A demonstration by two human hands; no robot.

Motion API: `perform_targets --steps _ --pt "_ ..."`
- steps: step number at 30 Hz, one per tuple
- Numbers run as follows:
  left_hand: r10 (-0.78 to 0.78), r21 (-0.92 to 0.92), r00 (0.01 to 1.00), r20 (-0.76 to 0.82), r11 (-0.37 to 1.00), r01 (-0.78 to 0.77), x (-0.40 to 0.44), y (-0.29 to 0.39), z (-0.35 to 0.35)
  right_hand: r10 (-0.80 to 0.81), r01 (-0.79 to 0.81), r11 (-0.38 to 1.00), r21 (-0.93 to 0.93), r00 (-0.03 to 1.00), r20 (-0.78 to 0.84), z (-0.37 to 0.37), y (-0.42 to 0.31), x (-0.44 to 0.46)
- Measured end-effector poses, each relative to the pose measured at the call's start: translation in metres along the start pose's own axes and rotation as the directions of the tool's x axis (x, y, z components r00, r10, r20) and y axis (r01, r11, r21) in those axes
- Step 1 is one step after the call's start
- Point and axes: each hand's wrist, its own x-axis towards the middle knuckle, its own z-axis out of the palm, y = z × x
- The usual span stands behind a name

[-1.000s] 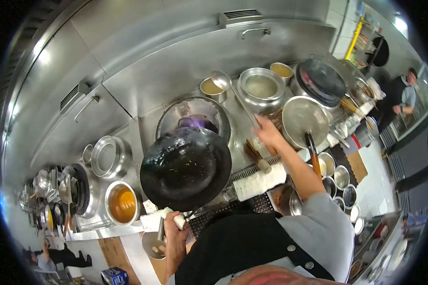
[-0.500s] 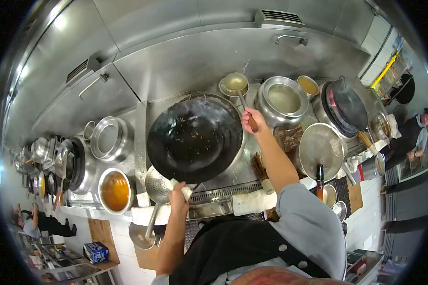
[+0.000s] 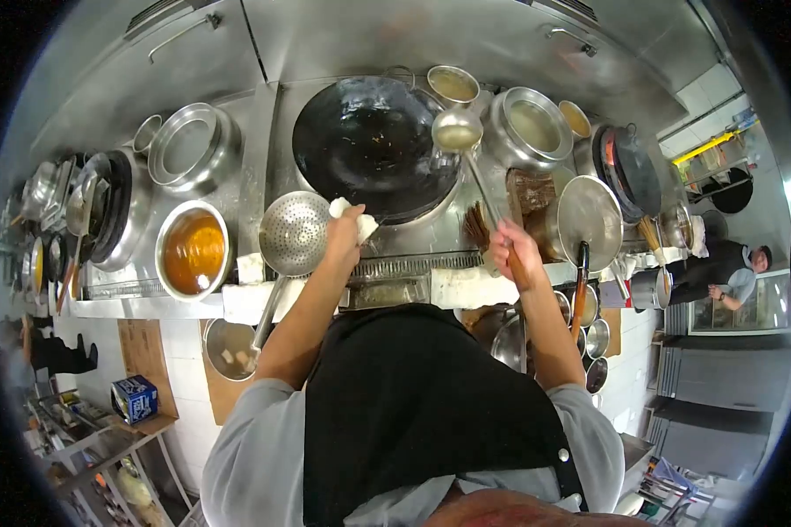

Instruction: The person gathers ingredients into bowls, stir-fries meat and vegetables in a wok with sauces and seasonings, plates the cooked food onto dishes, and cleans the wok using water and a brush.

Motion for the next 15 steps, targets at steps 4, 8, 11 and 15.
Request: perform_targets --steps 4,8,11,15 --pt "0.007 -0.036 1.000 -0.016 0.999 -0.008 0.001 0.005 -0.002 0.017 -0.014 0.945 -0.327 1.000 0.006 0.016 -0.018 -0.008" --pt "0.073 -0.020 0.994 -0.084 0.997 -0.075 0.007 -0.007 -0.001 -0.228 0.161 0.775 -0.611 0.973 -0.033 0.012 -0.064 0.073" --pt "0.112 -0.036 0.991 -0.079 0.993 -0.115 0.009 -0.014 0.002 -0.425 0.281 0.511 -0.812 0.904 0.046 0.012 -0.098 0.182" --pt "0.069 -0.022 0.994 -0.079 0.997 -0.071 -0.004 -0.004 0.010 -0.461 0.151 0.345 -0.926 0.887 -0.027 -0.005 -0.136 0.326"
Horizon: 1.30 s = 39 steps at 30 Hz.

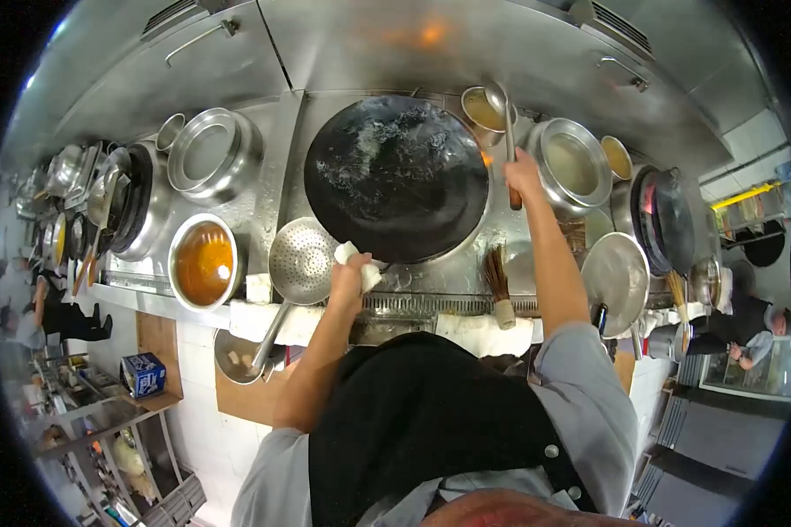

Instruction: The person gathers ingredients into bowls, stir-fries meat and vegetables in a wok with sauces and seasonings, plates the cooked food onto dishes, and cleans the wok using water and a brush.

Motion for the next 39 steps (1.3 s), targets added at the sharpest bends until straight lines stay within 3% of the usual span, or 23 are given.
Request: perform_targets --steps 2,3,4,5,7,8,11,12,15,19,21,23,25,26,29,31,32,33,34,36,37,39 --pt "-0.003 -0.038 0.999 -0.033 0.999 0.002 0.007 -0.004 0.001 0.029 -0.026 0.999 -0.034 0.995 0.098 -0.002 0.007 0.030" --pt "-0.018 -0.081 0.998 -0.054 0.997 0.014 0.010 -0.008 0.000 0.174 -0.260 0.908 0.328 0.947 0.270 -0.009 0.005 0.033" --pt "-0.056 -0.109 0.996 -0.074 0.993 0.048 0.002 -0.001 0.005 0.231 -0.495 0.643 0.584 0.853 0.468 -0.015 0.001 0.031" --pt "-0.060 -0.114 0.995 -0.076 0.992 0.051 0.006 -0.004 0.005 0.234 -0.497 0.646 0.579 0.851 0.469 -0.015 -0.002 0.022" --pt "-0.180 -0.114 0.977 -0.117 0.979 0.167 0.017 -0.008 -0.001 0.126 -0.476 0.312 0.822 0.878 0.461 -0.011 -0.001 -0.014" --pt "-0.137 0.007 0.986 -0.098 0.990 0.138 0.020 -0.007 -0.003 0.108 -0.484 0.252 0.838 0.875 0.472 -0.015 -0.001 -0.033" --pt "-0.036 0.064 0.998 -0.048 0.997 0.039 0.038 -0.016 -0.007 0.004 -0.399 0.233 0.887 0.912 0.409 -0.026 -0.011 -0.099" --pt "-0.062 0.100 0.995 -0.072 0.993 0.069 0.042 -0.017 -0.009 -0.012 -0.421 0.183 0.888 0.902 0.431 -0.029 -0.017 -0.123" --pt "0.032 0.022 0.999 0.002 0.999 -0.032 0.046 -0.030 -0.013 -0.028 -0.433 0.092 0.897 0.899 0.437 -0.033 -0.019 -0.187" --pt "-0.114 0.018 0.993 -0.019 0.993 0.114 -0.002 0.003 0.002 -0.006 -0.411 0.180 0.894 0.908 0.419 -0.031 -0.022 -0.263" --pt "-0.140 0.044 0.990 0.000 0.989 0.140 0.001 0.001 -0.007 0.059 -0.380 0.400 0.834 0.919 0.391 -0.030 -0.027 -0.291" --pt "-0.201 -0.011 0.974 0.101 0.979 0.203 0.000 0.004 -0.015 0.110 -0.348 0.468 0.812 0.935 0.337 -0.030 -0.041 -0.319" --pt "-0.222 0.008 0.970 0.103 0.975 0.223 -0.008 0.006 -0.020 0.037 -0.185 0.789 0.586 0.966 0.255 -0.022 -0.052 -0.346" --pt "-0.240 -0.013 0.964 0.114 0.970 0.243 -0.015 0.009 -0.022 -0.006 -0.070 0.861 0.503 0.989 0.147 -0.007 -0.044 -0.360" --pt "-0.280 -0.039 0.947 0.159 0.956 0.289 -0.036 0.016 -0.028 0.056 -0.078 0.864 0.498 0.997 0.059 0.045 -0.022 -0.415" --pt "-0.217 -0.018 0.966 0.140 0.975 0.222 -0.041 0.024 -0.036 0.075 -0.149 0.829 0.539 0.985 0.157 0.074 0.026 -0.431" --pt "-0.172 -0.010 0.982 0.081 0.985 0.173 -0.020 0.030 -0.049 0.013 -0.026 0.942 0.335 0.999 0.040 0.083 0.046 -0.438" --pt "-0.096 -0.065 0.981 0.167 0.992 0.109 0.013 0.035 -0.072 -0.074 0.080 0.992 0.096 0.995 -0.061 0.089 0.060 -0.443" --pt "-0.132 0.059 0.975 0.181 0.991 0.123 0.021 0.059 -0.086 -0.064 0.075 0.990 0.119 0.994 -0.089 0.093 0.077 -0.452" --pt "0.025 0.131 0.981 0.191 0.990 -0.050 0.034 0.072 -0.104 -0.422 0.402 0.907 -0.128 0.866 -0.269 0.099 0.100 -0.466" --pt "0.014 0.226 0.992 0.123 0.973 -0.042 0.013 0.089 -0.100 -0.405 0.388 0.914 -0.117 0.865 -0.297 0.098 0.099 -0.476" --pt "0.076 0.235 0.982 0.171 0.965 -0.116 0.022 0.101 -0.111 -0.069 0.078 0.997 0.024 0.968 -0.242 0.084 0.064 -0.512"
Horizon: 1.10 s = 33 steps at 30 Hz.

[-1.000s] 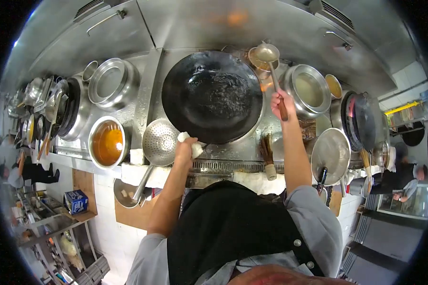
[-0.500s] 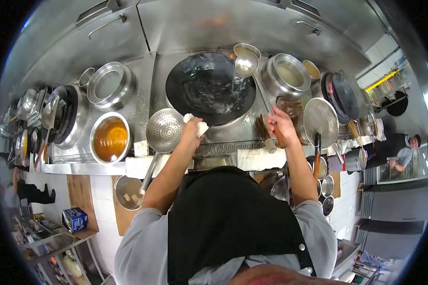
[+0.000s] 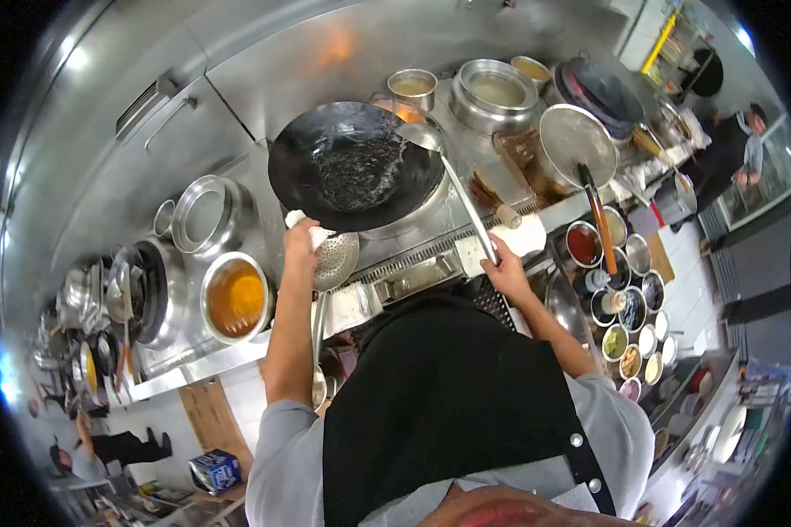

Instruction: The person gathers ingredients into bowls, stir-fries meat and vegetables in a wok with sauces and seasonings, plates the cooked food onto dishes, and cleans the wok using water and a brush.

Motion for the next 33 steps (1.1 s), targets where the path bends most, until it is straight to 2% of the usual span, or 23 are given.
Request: perform_targets --steps 1,3,6,8,10,11,13,14,16,17,18,20,22,24,25,26,27,28,29,30,31,32,33 --pt "-0.006 0.021 1.000 0.008 1.000 0.006 0.000 0.006 0.002 0.130 -0.127 0.990 -0.060 0.991 0.044 -0.009 -0.013 0.002" --pt "0.125 0.057 0.991 -0.050 0.991 -0.122 -0.004 0.020 0.014 0.008 -0.009 0.996 -0.085 1.000 -0.007 -0.016 -0.017 0.015" --pt "0.221 0.222 0.972 -0.082 0.955 -0.198 -0.017 0.041 0.036 -0.094 0.093 0.985 -0.143 0.996 -0.001 -0.027 -0.016 0.052" --pt "0.218 0.243 0.970 -0.111 0.952 -0.186 -0.024 0.047 0.052 -0.159 0.158 0.975 -0.159 0.987 0.011 -0.028 -0.018 0.076" --pt "0.379 0.208 0.925 -0.033 0.908 -0.365 -0.017 0.045 0.059 -0.183 0.187 0.981 -0.047 0.980 0.077 -0.024 -0.026 0.106" --pt "0.382 0.212 0.923 -0.041 0.906 -0.366 -0.020 0.049 0.067 -0.187 0.191 0.981 -0.041 0.979 0.083 -0.013 -0.017 0.128" --pt "0.512 0.358 0.859 -0.006 0.803 -0.476 -0.048 0.056 0.094 -0.207 0.203 0.966 0.162 0.978 0.006 0.027 0.014 0.161" --pt "0.523 0.449 0.852 -0.012 0.765 -0.462 -0.068 0.064 0.109 -0.203 0.197 0.966 0.168 0.979 0.021 0.033 0.001 0.162" --pt "0.684 0.654 0.725 0.082 0.512 -0.557 -0.093 0.063 0.132 0.157 -0.185 0.956 0.228 0.978 0.136 0.030 -0.063 0.146" --pt "0.697 0.689 0.710 0.105 0.463 -0.557 -0.108 0.059 0.144 0.147 -0.191 0.902 0.386 0.979 0.142 0.032 -0.082 0.129" --pt "0.709 0.721 0.693 0.130 0.412 -0.557 -0.122 0.056 0.157 0.148 -0.201 0.903 0.379 0.975 0.164 0.035 -0.082 0.113" --pt "0.684 0.770 0.697 0.214 0.321 -0.551 -0.147 0.056 0.176 0.158 -0.219 0.709 0.671 0.976 0.151 0.036 -0.082 0.096" --pt "0.672 0.809 0.684 0.285 0.214 -0.547 -0.149 0.044 0.181 0.153 -0.215 0.682 0.699 0.977 0.152 0.029 -0.075 0.092" --pt "0.680 0.826 0.676 0.284 0.185 -0.532 -0.148 0.040 0.184 0.159 -0.205 0.655 0.727 0.978 0.133 0.021 -0.060 0.096" --pt "0.689 0.836 0.662 0.296 0.148 -0.528 -0.147 0.040 0.187 0.143 -0.224 0.757 0.614 0.973 0.179 0.019 -0.042 0.100" --pt "0.649 0.827 0.727 0.224 0.268 -0.494 -0.146 0.046 0.188 0.135 -0.228 0.842 0.489 0.966 0.219 0.010 -0.035 0.106" --pt "0.667 0.784 0.728 0.156 0.364 -0.502 -0.137 0.048 0.187 -0.067 0.013 0.939 0.345 0.987 0.145 0.000 -0.028 0.107" --pt "0.704 0.797 0.697 0.137 0.340 -0.499 -0.118 0.050 0.177 -0.055 0.008 0.939 0.344 0.990 0.127 -0.012 -0.009 0.106" --pt "0.747 0.690 0.655 0.118 0.412 -0.595 -0.111 0.058 0.174 -0.171 0.169 0.985 0.025 0.958 0.229 -0.028 0.019 0.105" --pt "0.681 0.628 0.731 0.040 0.552 -0.548 -0.096 0.064 0.163 -0.236 0.347 0.896 -0.278 0.901 0.365 -0.048 0.043 0.104" --pt "0.579 0.495 0.814 -0.047 0.721 -0.485 -0.083 0.071 0.150 -0.143 0.302 0.886 -0.352 0.900 0.413 -0.074 0.056 0.092" --pt "0.593 0.501 0.801 -0.084 0.720 -0.480 -0.065 0.069 0.129 -0.050 0.267 0.865 -0.425 0.889 0.456 -0.102 0.064 0.075" --pt "0.533 0.389 0.837 -0.129 0.803 -0.451 -0.052 0.067 0.109 -0.099 0.270 0.890 -0.369 0.901 0.421 -0.131 0.074 0.059"
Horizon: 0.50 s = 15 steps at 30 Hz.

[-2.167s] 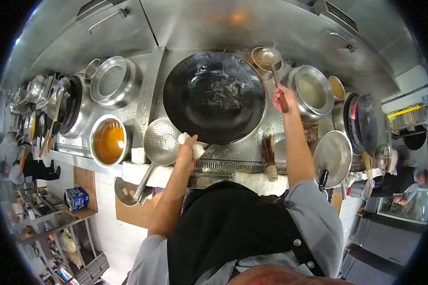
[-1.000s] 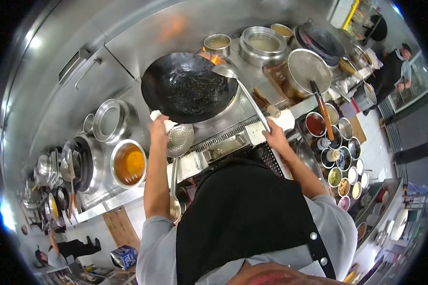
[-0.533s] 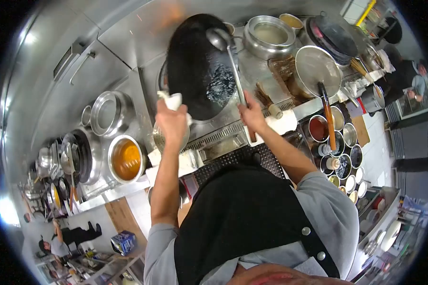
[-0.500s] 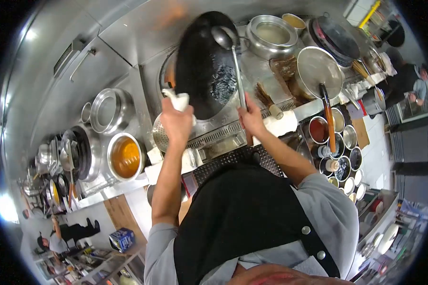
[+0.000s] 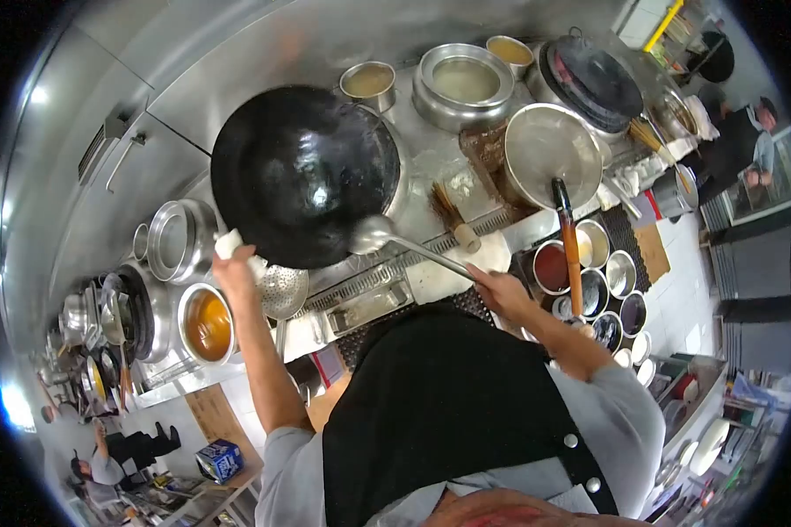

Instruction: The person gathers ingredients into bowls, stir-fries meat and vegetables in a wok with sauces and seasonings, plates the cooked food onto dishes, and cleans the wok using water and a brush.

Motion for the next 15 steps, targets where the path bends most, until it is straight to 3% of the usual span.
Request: perform_targets --steps 1,2,3,4,5,6,7,8,9,10,11,12,13,15 --pt "-0.088 -0.117 0.996 -0.015 0.989 0.085 0.005 -0.017 -0.008 -0.033 0.035 0.998 0.053 0.998 -0.045 -0.010 0.009 -0.020" --pt "-0.094 -0.124 0.995 -0.044 0.988 0.088 0.004 -0.035 -0.006 0.002 0.013 0.994 0.107 0.990 -0.144 -0.013 0.009 -0.031" --pt "-0.260 -0.220 0.960 -0.103 0.947 0.232 0.001 -0.054 -0.008 0.047 -0.006 0.985 0.171 0.971 -0.234 -0.012 0.010 -0.038" --pt "-0.419 -0.322 0.896 -0.144 0.876 0.358 -0.002 -0.075 -0.010 0.184 -0.134 0.945 0.299 0.972 -0.144 -0.007 0.010 -0.034" --pt "-0.416 -0.345 0.899 -0.137 0.871 0.350 -0.009 -0.099 -0.005 0.166 -0.123 0.947 0.295 0.978 -0.124 -0.007 0.003 -0.021" --pt "-0.494 -0.247 0.845 -0.204 0.861 0.444 -0.025 -0.097 0.011 0.267 -0.211 0.912 0.351 0.956 -0.119 -0.009 -0.010 -0.002" --pt "-0.603 -0.303 0.779 -0.170 0.785 0.541 -0.041 -0.094 0.025 0.363 -0.293 0.868 0.402 0.926 -0.108 -0.012 -0.017 0.017" --pt "-0.309 -0.038 0.949 -0.066 0.951 0.307 -0.056 -0.127 0.032 0.265 -0.160 0.904 0.397 0.938 -0.225 -0.008 -0.014 0.036" --pt "-0.565 -0.377 0.822 -0.068 0.777 0.503 -0.049 -0.142 0.049 0.239 -0.143 0.911 0.387 0.947 -0.213 -0.003 -0.004 0.054" --pt "-0.538 -0.357 0.817 -0.207 0.819 0.449 -0.055 -0.140 0.072 0.175 -0.085 0.950 0.301 0.942 -0.287 0.001 0.011 0.072" --pt "-0.535 -0.395 0.815 -0.224 0.814 0.426 -0.061 -0.131 0.087 0.102 -0.029 0.978 0.207 0.929 -0.356 0.006 0.026 0.088" --pt "-0.562 -0.371 0.789 -0.248 0.807 0.459 -0.070 -0.089 0.101 0.145 -0.091 0.978 0.189 0.943 -0.300 0.011 0.035 0.093" --pt "-0.472 -0.434 0.866 -0.162 0.823 0.367 -0.068 -0.116 0.103 0.115 -0.068 0.983 0.169 0.951 -0.286 0.012 0.044 0.097" --pt "-0.478 -0.391 0.876 -0.067 0.820 0.418 -0.065 -0.122 0.100 0.320 -0.314 0.945 0.085 0.945 -0.068 0.011 0.055 0.102"
